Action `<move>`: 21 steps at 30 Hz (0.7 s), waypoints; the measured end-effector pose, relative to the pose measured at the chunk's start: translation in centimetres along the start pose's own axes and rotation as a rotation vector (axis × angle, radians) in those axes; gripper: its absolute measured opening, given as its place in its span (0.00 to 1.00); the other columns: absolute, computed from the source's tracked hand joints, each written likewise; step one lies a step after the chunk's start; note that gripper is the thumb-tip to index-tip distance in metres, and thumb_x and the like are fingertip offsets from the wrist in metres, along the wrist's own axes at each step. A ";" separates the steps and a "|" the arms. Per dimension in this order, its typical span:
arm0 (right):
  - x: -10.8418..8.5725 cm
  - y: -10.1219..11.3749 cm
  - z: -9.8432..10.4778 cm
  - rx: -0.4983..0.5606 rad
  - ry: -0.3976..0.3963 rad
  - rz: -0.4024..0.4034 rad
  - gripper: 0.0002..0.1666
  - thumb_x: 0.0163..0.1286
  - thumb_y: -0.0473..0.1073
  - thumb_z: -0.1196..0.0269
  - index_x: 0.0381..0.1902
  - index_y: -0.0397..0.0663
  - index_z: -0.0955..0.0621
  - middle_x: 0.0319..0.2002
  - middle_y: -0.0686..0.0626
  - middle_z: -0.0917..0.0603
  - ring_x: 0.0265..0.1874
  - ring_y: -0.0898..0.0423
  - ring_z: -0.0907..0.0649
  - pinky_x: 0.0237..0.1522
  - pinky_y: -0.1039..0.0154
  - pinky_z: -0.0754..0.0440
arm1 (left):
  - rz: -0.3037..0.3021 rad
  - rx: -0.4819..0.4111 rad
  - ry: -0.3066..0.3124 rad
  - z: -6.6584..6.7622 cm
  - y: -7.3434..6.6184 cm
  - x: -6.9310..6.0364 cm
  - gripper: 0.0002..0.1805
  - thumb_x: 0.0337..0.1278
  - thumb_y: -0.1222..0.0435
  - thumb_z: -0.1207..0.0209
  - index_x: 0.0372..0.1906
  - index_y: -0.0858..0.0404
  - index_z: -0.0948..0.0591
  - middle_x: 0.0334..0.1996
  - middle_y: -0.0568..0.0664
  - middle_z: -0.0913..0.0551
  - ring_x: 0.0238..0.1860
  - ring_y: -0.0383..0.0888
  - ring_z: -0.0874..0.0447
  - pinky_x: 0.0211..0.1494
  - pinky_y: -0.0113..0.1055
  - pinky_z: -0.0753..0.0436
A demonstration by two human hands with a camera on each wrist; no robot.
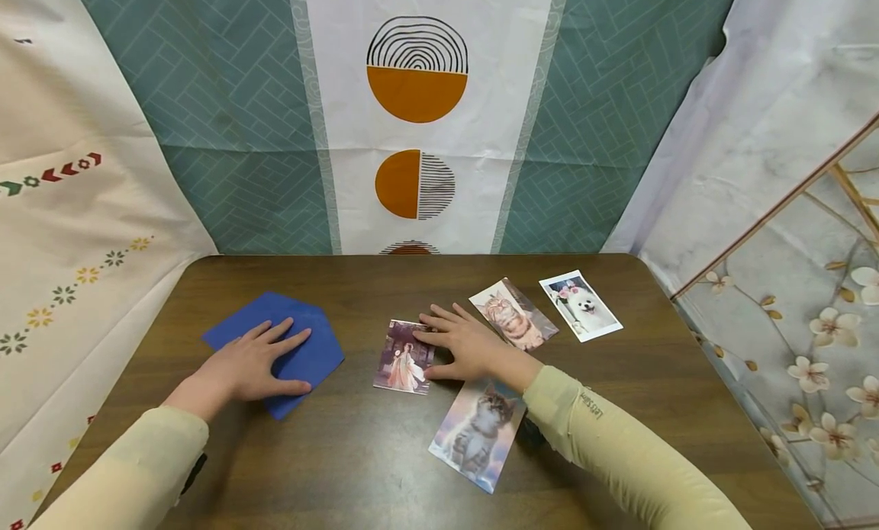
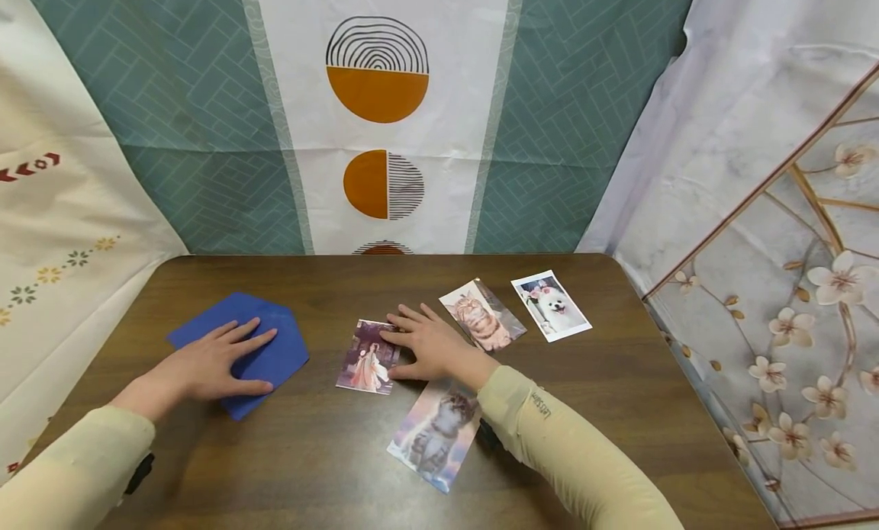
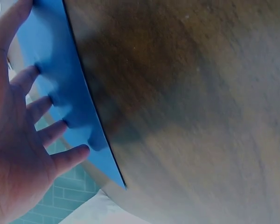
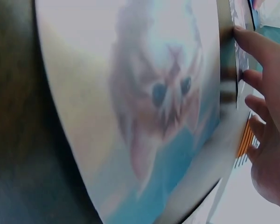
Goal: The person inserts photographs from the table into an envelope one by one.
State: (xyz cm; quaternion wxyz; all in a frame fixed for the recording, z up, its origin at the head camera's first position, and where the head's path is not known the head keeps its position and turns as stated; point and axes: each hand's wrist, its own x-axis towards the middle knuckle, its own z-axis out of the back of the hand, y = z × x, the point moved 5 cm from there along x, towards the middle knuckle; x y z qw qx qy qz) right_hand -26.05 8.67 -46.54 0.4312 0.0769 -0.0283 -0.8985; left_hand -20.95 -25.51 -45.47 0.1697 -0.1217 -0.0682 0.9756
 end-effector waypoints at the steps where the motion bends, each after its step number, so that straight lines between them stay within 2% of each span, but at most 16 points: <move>1: 0.0 -0.1 0.1 0.013 0.002 0.007 0.46 0.75 0.70 0.37 0.83 0.59 0.32 0.85 0.47 0.40 0.86 0.44 0.47 0.83 0.37 0.54 | -0.003 0.000 0.002 0.0 0.1 0.1 0.59 0.53 0.24 0.37 0.83 0.55 0.32 0.81 0.69 0.39 0.78 0.80 0.45 0.72 0.76 0.37; 8: -0.2 -0.5 1.0 0.081 -0.004 0.060 0.46 0.73 0.63 0.31 0.83 0.56 0.31 0.84 0.45 0.37 0.85 0.42 0.45 0.82 0.36 0.52 | -0.011 0.019 0.011 0.3 0.2 0.3 0.59 0.51 0.24 0.36 0.82 0.55 0.31 0.81 0.70 0.38 0.77 0.78 0.42 0.71 0.75 0.35; 16: -0.2 -1.1 1.1 0.115 0.027 0.065 0.43 0.74 0.60 0.31 0.81 0.54 0.28 0.81 0.46 0.32 0.84 0.43 0.43 0.81 0.34 0.52 | -0.016 0.056 0.017 0.8 0.3 0.3 0.59 0.50 0.24 0.35 0.82 0.55 0.30 0.80 0.69 0.37 0.76 0.77 0.39 0.70 0.75 0.33; 18: -0.3 -1.3 1.3 0.125 0.007 0.064 0.42 0.74 0.59 0.32 0.80 0.52 0.27 0.80 0.45 0.30 0.84 0.43 0.41 0.81 0.34 0.51 | -0.012 0.053 0.017 1.0 0.3 0.3 0.59 0.50 0.25 0.34 0.82 0.55 0.30 0.80 0.69 0.37 0.76 0.78 0.38 0.70 0.75 0.33; 21: -0.5 -1.7 1.8 0.136 -0.064 0.031 0.40 0.74 0.58 0.32 0.78 0.49 0.25 0.77 0.43 0.26 0.81 0.41 0.35 0.80 0.34 0.45 | -0.007 0.045 0.007 1.3 0.3 0.1 0.60 0.50 0.24 0.34 0.82 0.55 0.31 0.80 0.70 0.37 0.76 0.78 0.38 0.70 0.74 0.33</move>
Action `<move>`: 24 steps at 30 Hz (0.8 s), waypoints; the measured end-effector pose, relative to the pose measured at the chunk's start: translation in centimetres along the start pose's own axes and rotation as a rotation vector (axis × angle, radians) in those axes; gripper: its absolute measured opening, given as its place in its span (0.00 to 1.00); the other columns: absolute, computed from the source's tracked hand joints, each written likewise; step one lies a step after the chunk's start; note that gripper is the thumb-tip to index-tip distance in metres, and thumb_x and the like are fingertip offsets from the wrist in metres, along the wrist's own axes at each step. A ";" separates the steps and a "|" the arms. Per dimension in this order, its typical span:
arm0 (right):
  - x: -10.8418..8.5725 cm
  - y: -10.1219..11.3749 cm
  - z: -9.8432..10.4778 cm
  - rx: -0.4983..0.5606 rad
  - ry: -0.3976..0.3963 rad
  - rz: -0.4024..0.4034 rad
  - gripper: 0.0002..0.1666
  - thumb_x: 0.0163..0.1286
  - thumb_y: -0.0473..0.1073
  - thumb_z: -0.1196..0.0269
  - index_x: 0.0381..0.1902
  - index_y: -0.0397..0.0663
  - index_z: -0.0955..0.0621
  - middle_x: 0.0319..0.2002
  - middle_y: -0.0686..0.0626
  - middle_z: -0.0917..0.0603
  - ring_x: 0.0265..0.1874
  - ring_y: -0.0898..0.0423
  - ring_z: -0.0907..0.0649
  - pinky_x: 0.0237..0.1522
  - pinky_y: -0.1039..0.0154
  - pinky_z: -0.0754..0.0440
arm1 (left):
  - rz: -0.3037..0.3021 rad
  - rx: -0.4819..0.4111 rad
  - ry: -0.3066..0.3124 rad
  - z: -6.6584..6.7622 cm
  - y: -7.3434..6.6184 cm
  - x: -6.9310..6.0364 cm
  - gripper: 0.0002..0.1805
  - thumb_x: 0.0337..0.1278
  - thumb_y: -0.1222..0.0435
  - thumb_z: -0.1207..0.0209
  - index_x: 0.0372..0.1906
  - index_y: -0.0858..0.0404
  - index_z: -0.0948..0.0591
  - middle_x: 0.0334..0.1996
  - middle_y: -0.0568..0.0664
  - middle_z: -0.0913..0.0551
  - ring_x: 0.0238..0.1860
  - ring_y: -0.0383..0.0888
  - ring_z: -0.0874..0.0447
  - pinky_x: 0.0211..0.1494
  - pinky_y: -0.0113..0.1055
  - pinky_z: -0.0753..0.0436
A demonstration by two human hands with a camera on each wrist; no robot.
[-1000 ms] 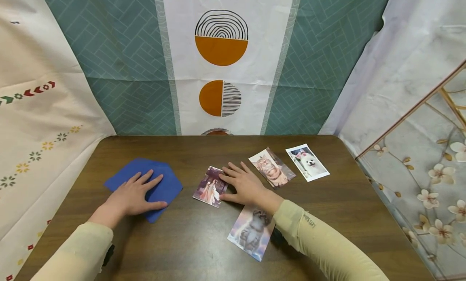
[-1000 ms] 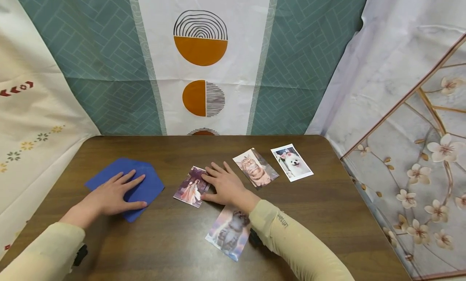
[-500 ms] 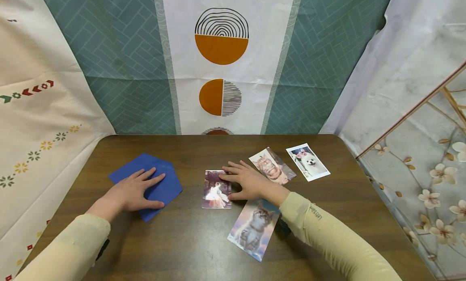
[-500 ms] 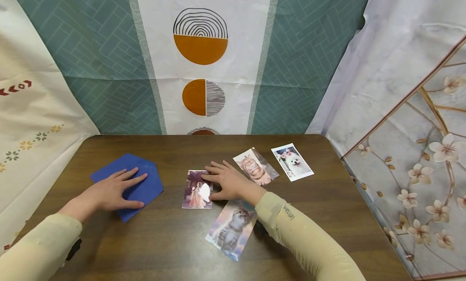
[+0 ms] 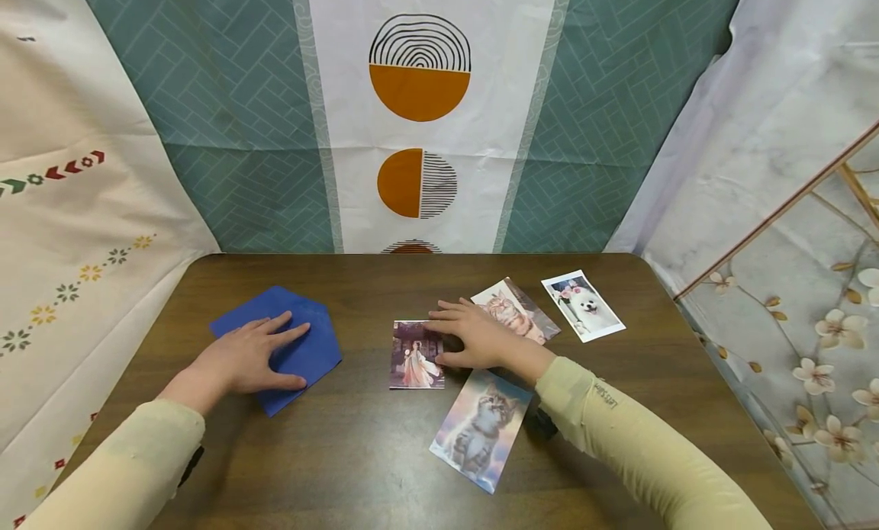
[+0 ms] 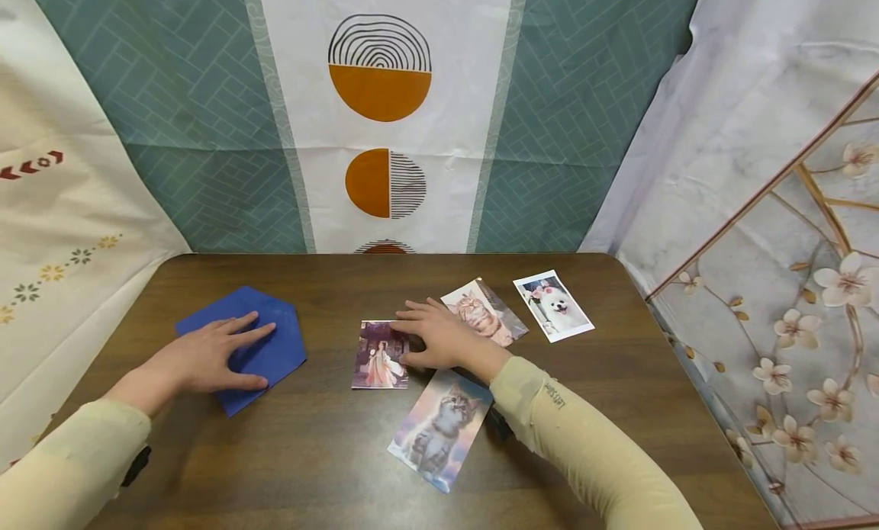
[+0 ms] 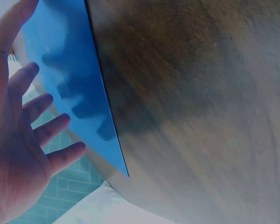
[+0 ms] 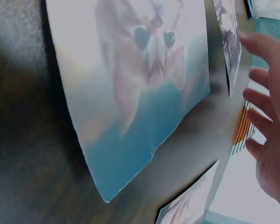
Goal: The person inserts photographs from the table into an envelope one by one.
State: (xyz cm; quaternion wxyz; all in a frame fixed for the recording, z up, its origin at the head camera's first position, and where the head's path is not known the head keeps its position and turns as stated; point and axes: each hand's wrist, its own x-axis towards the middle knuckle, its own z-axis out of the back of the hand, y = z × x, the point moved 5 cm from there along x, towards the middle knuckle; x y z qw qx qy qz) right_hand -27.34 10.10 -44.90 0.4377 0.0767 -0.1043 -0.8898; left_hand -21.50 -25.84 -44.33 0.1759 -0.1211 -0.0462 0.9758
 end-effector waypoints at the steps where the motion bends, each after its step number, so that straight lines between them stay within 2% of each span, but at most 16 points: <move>1: 0.0 -0.2 0.2 0.003 -0.030 -0.019 0.39 0.74 0.58 0.32 0.77 0.48 0.24 0.75 0.42 0.24 0.79 0.41 0.32 0.79 0.35 0.41 | 0.002 -0.001 -0.006 0.1 0.0 -0.1 0.60 0.50 0.24 0.34 0.82 0.55 0.31 0.80 0.70 0.37 0.75 0.78 0.38 0.70 0.74 0.33; 5: -0.1 -1.1 0.6 0.046 -0.111 -0.126 0.40 0.73 0.61 0.30 0.75 0.46 0.22 0.70 0.41 0.20 0.72 0.41 0.24 0.74 0.41 0.30 | 0.008 -0.008 -0.032 0.2 0.0 -0.4 0.59 0.51 0.24 0.36 0.82 0.56 0.30 0.80 0.71 0.37 0.75 0.78 0.38 0.70 0.74 0.33; 8: 0.1 -1.7 0.4 0.110 -0.132 -0.186 0.42 0.72 0.62 0.29 0.74 0.43 0.22 0.68 0.40 0.19 0.69 0.41 0.23 0.72 0.43 0.28 | 0.011 -0.032 -0.052 0.2 -0.2 -0.6 0.59 0.52 0.24 0.36 0.81 0.57 0.30 0.79 0.72 0.37 0.76 0.78 0.38 0.71 0.73 0.33; 11: 0.4 -2.1 0.3 0.160 -0.150 -0.216 0.42 0.71 0.61 0.28 0.73 0.41 0.21 0.67 0.39 0.19 0.68 0.40 0.23 0.71 0.43 0.27 | 0.030 -0.058 -0.065 0.1 -0.6 -0.8 0.59 0.54 0.25 0.37 0.81 0.58 0.30 0.79 0.73 0.37 0.75 0.79 0.38 0.71 0.73 0.34; 16: 0.8 -2.3 0.0 0.198 -0.162 -0.248 0.40 0.70 0.58 0.26 0.71 0.39 0.20 0.64 0.38 0.19 0.65 0.40 0.22 0.69 0.43 0.26 | 0.103 -0.077 -0.074 -0.4 -1.3 -1.0 0.58 0.57 0.25 0.39 0.82 0.60 0.31 0.78 0.76 0.39 0.74 0.82 0.39 0.68 0.77 0.34; 20: 1.1 -2.2 -0.3 0.175 -0.162 -0.258 0.39 0.68 0.58 0.25 0.68 0.40 0.18 0.61 0.39 0.18 0.61 0.41 0.21 0.66 0.43 0.24 | 0.154 -0.084 -0.065 -1.1 -1.6 -1.0 0.58 0.60 0.25 0.42 0.83 0.60 0.33 0.78 0.78 0.40 0.75 0.82 0.40 0.68 0.79 0.35; 24: 1.3 -2.0 -0.6 0.143 -0.181 -0.258 0.36 0.67 0.58 0.23 0.65 0.43 0.15 0.57 0.41 0.18 0.58 0.43 0.21 0.61 0.44 0.24 | 0.178 -0.071 -0.058 -1.5 -1.6 -1.2 0.57 0.61 0.25 0.44 0.83 0.60 0.34 0.79 0.77 0.41 0.75 0.82 0.40 0.69 0.79 0.37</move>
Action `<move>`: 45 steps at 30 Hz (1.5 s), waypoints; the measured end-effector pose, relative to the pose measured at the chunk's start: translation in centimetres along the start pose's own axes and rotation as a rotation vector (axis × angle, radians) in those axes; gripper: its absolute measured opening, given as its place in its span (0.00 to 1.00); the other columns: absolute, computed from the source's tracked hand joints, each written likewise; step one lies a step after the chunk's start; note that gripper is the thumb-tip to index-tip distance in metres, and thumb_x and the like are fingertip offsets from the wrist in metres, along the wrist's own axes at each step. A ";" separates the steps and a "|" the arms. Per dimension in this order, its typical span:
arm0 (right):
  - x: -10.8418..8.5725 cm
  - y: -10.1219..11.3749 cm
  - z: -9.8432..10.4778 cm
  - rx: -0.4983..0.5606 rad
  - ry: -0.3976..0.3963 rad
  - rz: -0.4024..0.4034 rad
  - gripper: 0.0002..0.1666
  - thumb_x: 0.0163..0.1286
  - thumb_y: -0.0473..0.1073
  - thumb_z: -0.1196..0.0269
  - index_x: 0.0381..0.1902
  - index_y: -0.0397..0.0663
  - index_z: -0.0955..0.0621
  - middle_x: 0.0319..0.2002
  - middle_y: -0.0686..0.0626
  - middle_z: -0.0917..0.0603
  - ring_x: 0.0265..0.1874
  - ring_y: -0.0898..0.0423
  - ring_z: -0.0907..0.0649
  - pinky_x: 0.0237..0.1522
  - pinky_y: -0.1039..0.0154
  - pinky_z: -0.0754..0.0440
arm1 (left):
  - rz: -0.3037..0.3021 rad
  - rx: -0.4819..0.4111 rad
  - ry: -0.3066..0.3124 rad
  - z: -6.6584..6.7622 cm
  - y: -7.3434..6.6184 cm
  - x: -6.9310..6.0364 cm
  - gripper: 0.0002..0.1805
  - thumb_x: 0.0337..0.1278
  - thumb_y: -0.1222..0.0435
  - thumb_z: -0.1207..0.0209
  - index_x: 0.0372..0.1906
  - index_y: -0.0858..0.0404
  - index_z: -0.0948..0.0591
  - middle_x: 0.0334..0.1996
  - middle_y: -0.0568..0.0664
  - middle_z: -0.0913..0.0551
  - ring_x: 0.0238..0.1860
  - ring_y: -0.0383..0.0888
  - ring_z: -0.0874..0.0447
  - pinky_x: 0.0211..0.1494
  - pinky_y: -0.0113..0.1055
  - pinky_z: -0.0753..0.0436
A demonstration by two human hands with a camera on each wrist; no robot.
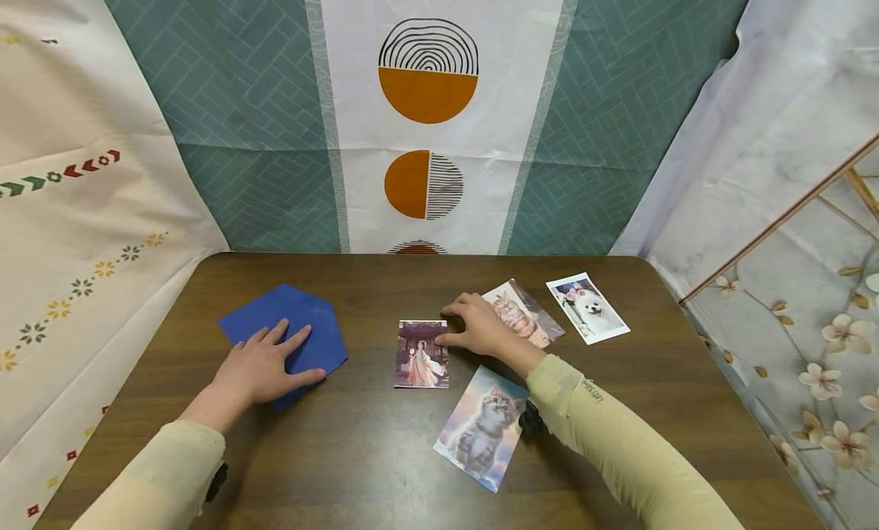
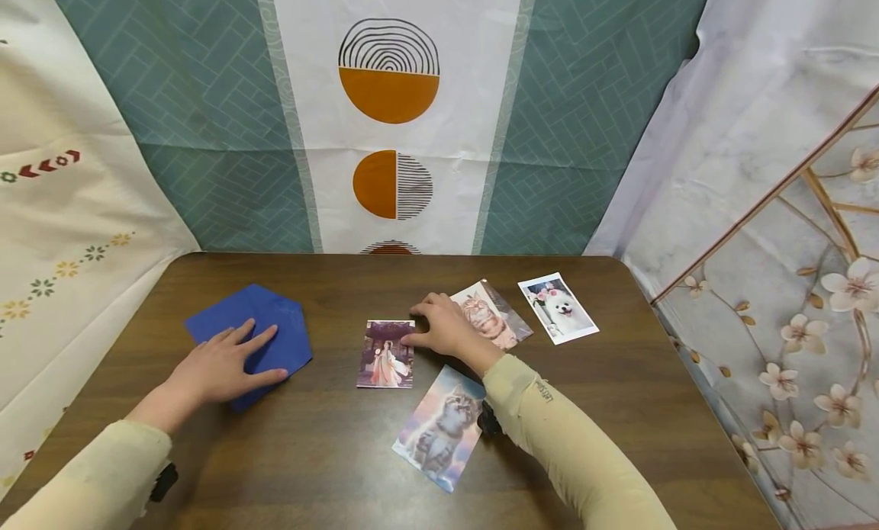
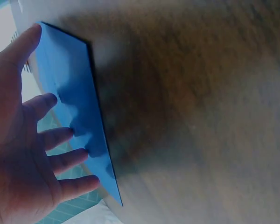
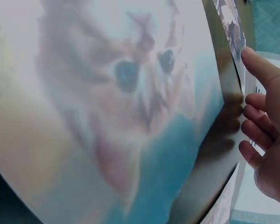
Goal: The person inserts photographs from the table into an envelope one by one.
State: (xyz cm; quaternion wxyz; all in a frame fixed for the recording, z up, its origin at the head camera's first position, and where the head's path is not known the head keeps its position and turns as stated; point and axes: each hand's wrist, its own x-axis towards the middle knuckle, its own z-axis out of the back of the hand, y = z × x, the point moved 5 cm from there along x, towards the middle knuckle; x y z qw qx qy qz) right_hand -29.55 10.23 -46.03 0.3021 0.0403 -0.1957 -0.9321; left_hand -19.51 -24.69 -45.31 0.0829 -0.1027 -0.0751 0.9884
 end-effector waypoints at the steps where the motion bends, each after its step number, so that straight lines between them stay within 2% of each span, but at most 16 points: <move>1: 0.0 0.0 -0.1 -0.003 -0.010 0.002 0.35 0.66 0.58 0.23 0.63 0.43 0.14 0.56 0.42 0.18 0.57 0.43 0.21 0.61 0.44 0.24 | 0.002 0.004 -0.002 -0.1 0.0 0.0 0.57 0.61 0.25 0.44 0.83 0.60 0.33 0.79 0.77 0.40 0.75 0.82 0.40 0.69 0.79 0.37; 7: -0.1 -0.2 -0.4 0.009 -0.046 -0.003 0.30 0.65 0.56 0.21 0.57 0.44 0.12 0.51 0.45 0.18 0.54 0.46 0.21 0.59 0.46 0.24 | 0.011 -0.002 -0.014 -0.2 -0.2 -0.2 0.57 0.60 0.25 0.42 0.82 0.60 0.32 0.79 0.77 0.41 0.75 0.82 0.40 0.69 0.79 0.36; 16: 0.1 -0.3 -0.5 0.063 -0.047 -0.016 0.25 0.63 0.53 0.20 0.52 0.45 0.11 0.48 0.47 0.17 0.52 0.47 0.20 0.59 0.48 0.23 | 0.009 0.002 -0.019 -0.3 -0.3 -0.2 0.56 0.59 0.27 0.39 0.82 0.61 0.32 0.78 0.77 0.40 0.75 0.81 0.40 0.68 0.78 0.35; 22: 0.3 -0.7 -0.5 0.091 -0.050 -0.009 0.26 0.62 0.52 0.19 0.50 0.43 0.12 0.44 0.47 0.17 0.46 0.49 0.20 0.55 0.51 0.22 | 0.009 -0.002 -0.016 -0.5 -0.2 -0.1 0.57 0.59 0.27 0.38 0.82 0.60 0.32 0.79 0.77 0.40 0.75 0.81 0.40 0.68 0.79 0.36; 29: 0.8 -1.1 -0.4 0.145 -0.019 -0.038 0.28 0.62 0.54 0.19 0.52 0.41 0.12 0.44 0.47 0.15 0.44 0.52 0.19 0.53 0.53 0.19 | 0.011 -0.006 -0.010 -0.7 -0.1 0.0 0.57 0.59 0.26 0.40 0.82 0.60 0.33 0.79 0.77 0.41 0.76 0.81 0.41 0.69 0.79 0.37; 37: 1.2 -1.0 -0.2 0.152 -0.001 -0.023 0.24 0.62 0.50 0.19 0.48 0.41 0.12 0.41 0.48 0.14 0.41 0.53 0.19 0.50 0.56 0.18 | 0.015 -0.001 -0.009 -0.5 -0.2 -0.2 0.57 0.59 0.26 0.39 0.82 0.60 0.32 0.79 0.77 0.40 0.75 0.81 0.41 0.69 0.79 0.37; 45: 1.4 -1.2 -0.3 0.163 0.034 -0.049 0.21 0.61 0.48 0.18 0.45 0.43 0.14 0.40 0.50 0.17 0.40 0.56 0.21 0.49 0.58 0.20 | 0.021 -0.008 -0.002 -0.5 -0.2 -0.2 0.57 0.59 0.26 0.39 0.83 0.60 0.33 0.79 0.77 0.41 0.76 0.81 0.42 0.69 0.79 0.38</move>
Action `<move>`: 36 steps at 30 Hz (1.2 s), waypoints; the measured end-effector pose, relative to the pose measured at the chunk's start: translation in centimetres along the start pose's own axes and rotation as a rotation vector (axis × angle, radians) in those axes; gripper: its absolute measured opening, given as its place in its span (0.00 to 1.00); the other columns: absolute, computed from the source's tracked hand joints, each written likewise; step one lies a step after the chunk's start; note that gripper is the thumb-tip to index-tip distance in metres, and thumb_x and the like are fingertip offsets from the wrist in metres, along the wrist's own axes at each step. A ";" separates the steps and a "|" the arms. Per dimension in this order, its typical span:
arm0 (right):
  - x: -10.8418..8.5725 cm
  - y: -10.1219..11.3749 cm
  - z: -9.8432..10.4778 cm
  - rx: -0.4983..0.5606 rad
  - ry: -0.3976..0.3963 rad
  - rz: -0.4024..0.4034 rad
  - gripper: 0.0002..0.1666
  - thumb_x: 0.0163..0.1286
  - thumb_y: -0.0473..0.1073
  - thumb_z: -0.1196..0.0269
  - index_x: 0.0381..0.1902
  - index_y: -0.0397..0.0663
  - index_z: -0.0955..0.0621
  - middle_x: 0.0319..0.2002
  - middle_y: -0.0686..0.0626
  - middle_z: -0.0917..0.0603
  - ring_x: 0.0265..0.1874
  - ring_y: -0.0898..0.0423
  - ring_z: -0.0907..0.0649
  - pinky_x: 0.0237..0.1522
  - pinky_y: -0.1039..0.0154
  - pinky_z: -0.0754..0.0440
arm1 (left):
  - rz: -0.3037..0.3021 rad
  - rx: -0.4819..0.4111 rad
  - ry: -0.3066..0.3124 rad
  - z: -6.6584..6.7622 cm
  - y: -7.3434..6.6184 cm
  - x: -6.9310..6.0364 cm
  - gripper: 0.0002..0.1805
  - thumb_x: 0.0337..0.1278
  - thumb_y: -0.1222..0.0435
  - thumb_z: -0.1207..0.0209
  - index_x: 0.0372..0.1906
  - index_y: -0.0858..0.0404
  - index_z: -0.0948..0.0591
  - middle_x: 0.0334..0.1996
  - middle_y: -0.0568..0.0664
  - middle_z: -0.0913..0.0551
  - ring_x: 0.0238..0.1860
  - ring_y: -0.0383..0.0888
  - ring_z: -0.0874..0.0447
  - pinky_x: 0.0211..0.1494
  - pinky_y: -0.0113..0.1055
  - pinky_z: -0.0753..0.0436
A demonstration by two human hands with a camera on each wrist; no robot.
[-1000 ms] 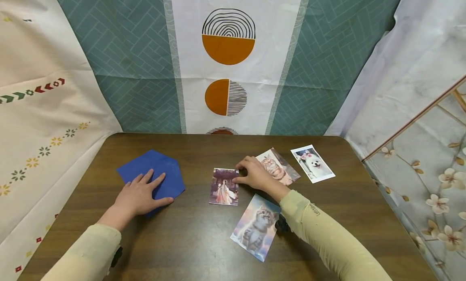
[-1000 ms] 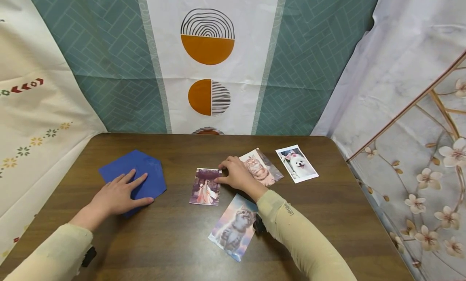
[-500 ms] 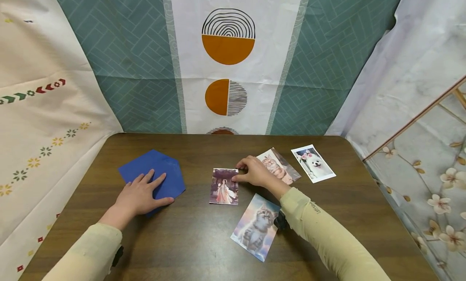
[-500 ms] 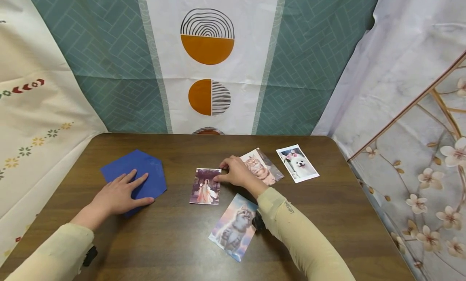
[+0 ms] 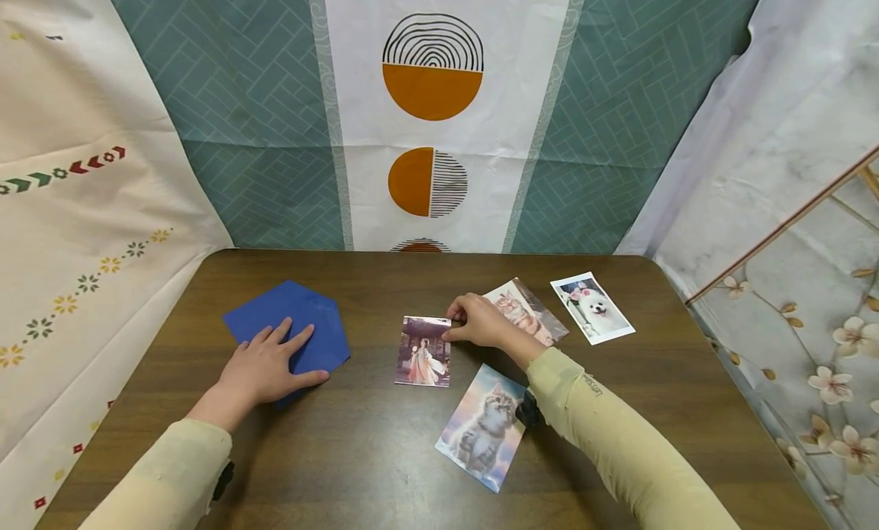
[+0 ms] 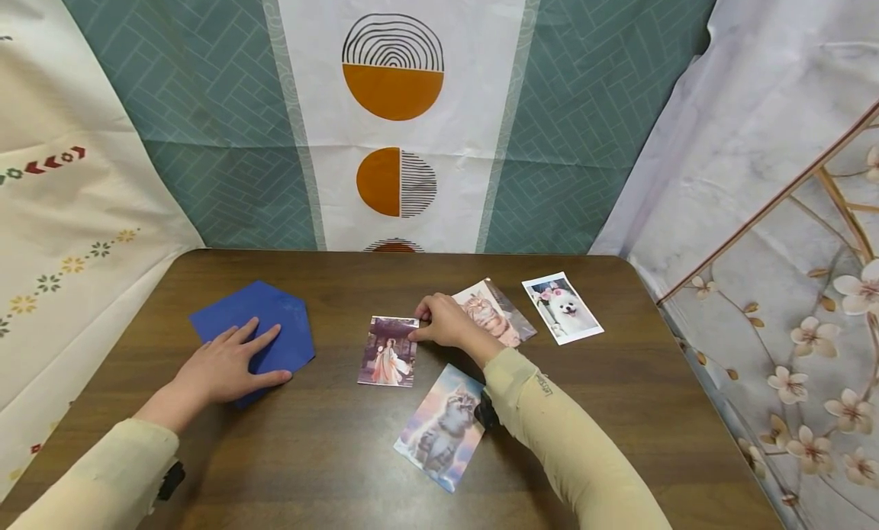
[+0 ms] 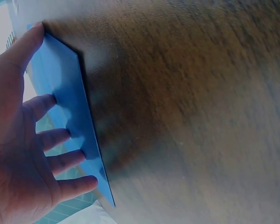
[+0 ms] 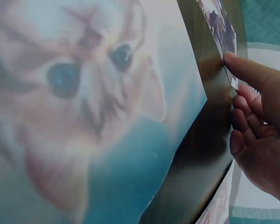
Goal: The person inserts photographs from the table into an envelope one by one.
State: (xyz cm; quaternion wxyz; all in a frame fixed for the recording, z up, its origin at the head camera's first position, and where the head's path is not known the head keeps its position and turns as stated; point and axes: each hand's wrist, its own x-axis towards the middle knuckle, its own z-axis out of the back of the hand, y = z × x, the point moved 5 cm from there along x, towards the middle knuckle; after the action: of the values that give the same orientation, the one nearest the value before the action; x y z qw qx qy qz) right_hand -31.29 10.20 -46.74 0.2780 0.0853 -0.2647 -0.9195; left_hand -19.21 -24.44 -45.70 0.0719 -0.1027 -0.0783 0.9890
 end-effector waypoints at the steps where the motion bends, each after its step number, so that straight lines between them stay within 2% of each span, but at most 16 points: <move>1: 0.0 0.0 0.0 0.005 0.001 -0.002 0.21 0.61 0.48 0.19 0.45 0.43 0.14 0.40 0.50 0.17 0.40 0.55 0.21 0.50 0.58 0.20 | -0.001 -0.001 0.001 0.0 0.0 0.0 0.57 0.59 0.26 0.39 0.83 0.60 0.33 0.79 0.77 0.41 0.76 0.81 0.42 0.69 0.79 0.38; 7: -0.4 0.4 0.0 0.065 -0.009 0.009 0.20 0.63 0.44 0.20 0.46 0.44 0.18 0.41 0.49 0.16 0.41 0.56 0.19 0.52 0.58 0.19 | -0.025 -0.006 -0.004 -0.1 -0.1 0.3 0.57 0.58 0.27 0.39 0.83 0.59 0.33 0.79 0.76 0.41 0.76 0.81 0.42 0.70 0.78 0.37; 14: -0.7 0.4 -0.5 0.126 -0.030 0.007 0.20 0.65 0.39 0.21 0.48 0.46 0.20 0.38 0.52 0.16 0.38 0.60 0.17 0.48 0.61 0.18 | -0.110 -0.027 0.002 0.2 -0.6 0.5 0.54 0.59 0.30 0.35 0.82 0.58 0.31 0.80 0.73 0.40 0.77 0.80 0.43 0.71 0.77 0.37; 20: -0.6 0.2 -0.4 0.316 -0.061 -0.013 0.16 0.69 0.36 0.25 0.50 0.43 0.19 0.40 0.48 0.16 0.37 0.58 0.16 0.36 0.64 0.17 | -0.177 -0.044 0.044 0.7 -0.6 1.0 0.53 0.58 0.32 0.33 0.82 0.58 0.30 0.81 0.72 0.40 0.78 0.80 0.45 0.72 0.76 0.37; 23: -0.6 -0.2 -0.3 0.410 -0.084 -0.037 0.15 0.69 0.35 0.25 0.50 0.41 0.18 0.41 0.47 0.15 0.37 0.57 0.16 0.37 0.65 0.17 | -0.194 -0.027 0.075 1.0 -0.5 1.3 0.53 0.57 0.33 0.31 0.82 0.57 0.30 0.81 0.70 0.40 0.78 0.79 0.45 0.71 0.77 0.37; 26: -0.6 -0.6 -0.1 0.493 -0.100 -0.066 0.15 0.69 0.33 0.26 0.50 0.38 0.18 0.42 0.45 0.15 0.38 0.58 0.16 0.43 0.67 0.18 | -0.208 0.004 0.096 1.2 -0.4 1.6 0.53 0.55 0.34 0.30 0.82 0.55 0.30 0.81 0.69 0.39 0.79 0.78 0.44 0.71 0.78 0.38; 31: -0.7 -1.3 0.1 0.652 -0.100 -0.107 0.16 0.70 0.30 0.29 0.53 0.33 0.19 0.42 0.44 0.15 0.38 0.57 0.15 0.44 0.64 0.14 | -0.206 0.029 0.095 1.7 -0.4 1.8 0.53 0.54 0.36 0.29 0.81 0.55 0.30 0.81 0.69 0.39 0.78 0.77 0.42 0.72 0.76 0.37; 36: -1.0 -2.0 0.4 0.737 -0.104 -0.129 0.16 0.71 0.29 0.30 0.54 0.32 0.21 0.41 0.45 0.16 0.37 0.57 0.14 0.46 0.60 0.11 | -0.135 -0.008 0.043 1.9 -0.5 1.4 0.55 0.56 0.33 0.32 0.81 0.62 0.30 0.79 0.76 0.39 0.76 0.80 0.40 0.71 0.75 0.34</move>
State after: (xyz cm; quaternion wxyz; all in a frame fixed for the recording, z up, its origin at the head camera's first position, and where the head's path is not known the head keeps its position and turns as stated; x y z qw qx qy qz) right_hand -31.49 12.36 -47.50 0.1563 0.1494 -0.5856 -0.7813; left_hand -20.92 -24.05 -44.04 0.1398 -0.1188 -0.0877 0.9791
